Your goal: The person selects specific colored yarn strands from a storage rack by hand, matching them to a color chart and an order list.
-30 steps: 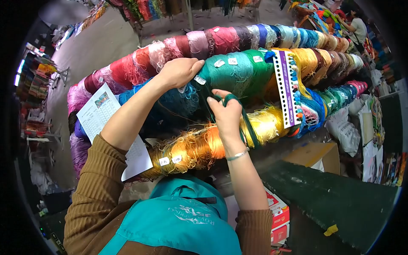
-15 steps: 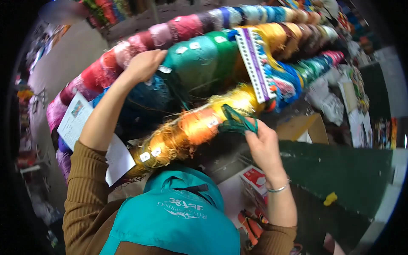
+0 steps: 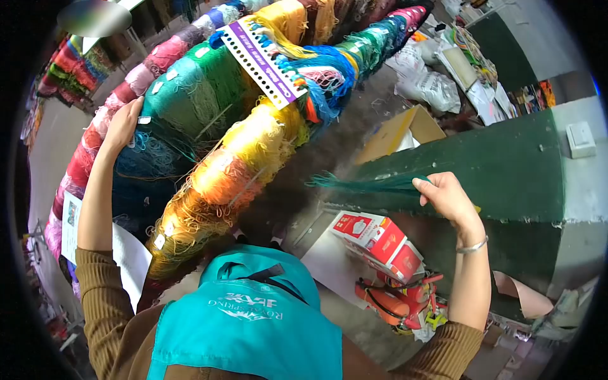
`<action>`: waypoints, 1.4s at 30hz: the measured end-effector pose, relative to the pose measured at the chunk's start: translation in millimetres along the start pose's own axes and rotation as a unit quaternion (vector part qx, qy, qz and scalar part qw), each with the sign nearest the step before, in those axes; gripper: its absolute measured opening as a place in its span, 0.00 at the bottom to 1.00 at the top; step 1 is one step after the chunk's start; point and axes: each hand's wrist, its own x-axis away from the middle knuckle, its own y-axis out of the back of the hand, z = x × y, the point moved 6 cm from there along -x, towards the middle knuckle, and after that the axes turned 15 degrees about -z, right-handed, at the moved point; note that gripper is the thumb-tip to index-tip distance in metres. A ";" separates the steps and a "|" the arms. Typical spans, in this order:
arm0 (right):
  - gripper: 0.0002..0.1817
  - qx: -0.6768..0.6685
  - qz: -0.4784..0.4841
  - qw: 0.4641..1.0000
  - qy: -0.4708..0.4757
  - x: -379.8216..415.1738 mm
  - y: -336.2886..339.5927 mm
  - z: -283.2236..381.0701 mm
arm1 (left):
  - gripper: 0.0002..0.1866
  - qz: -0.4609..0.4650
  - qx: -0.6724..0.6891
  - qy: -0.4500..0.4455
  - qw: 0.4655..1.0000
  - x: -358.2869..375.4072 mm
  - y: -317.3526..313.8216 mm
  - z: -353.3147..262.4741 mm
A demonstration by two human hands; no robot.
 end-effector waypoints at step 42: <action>0.03 -0.617 0.140 0.768 0.099 4.2 -335.8 350.7 | 0.30 0.023 -0.074 0.039 0.996 10.0 17.1 -24.1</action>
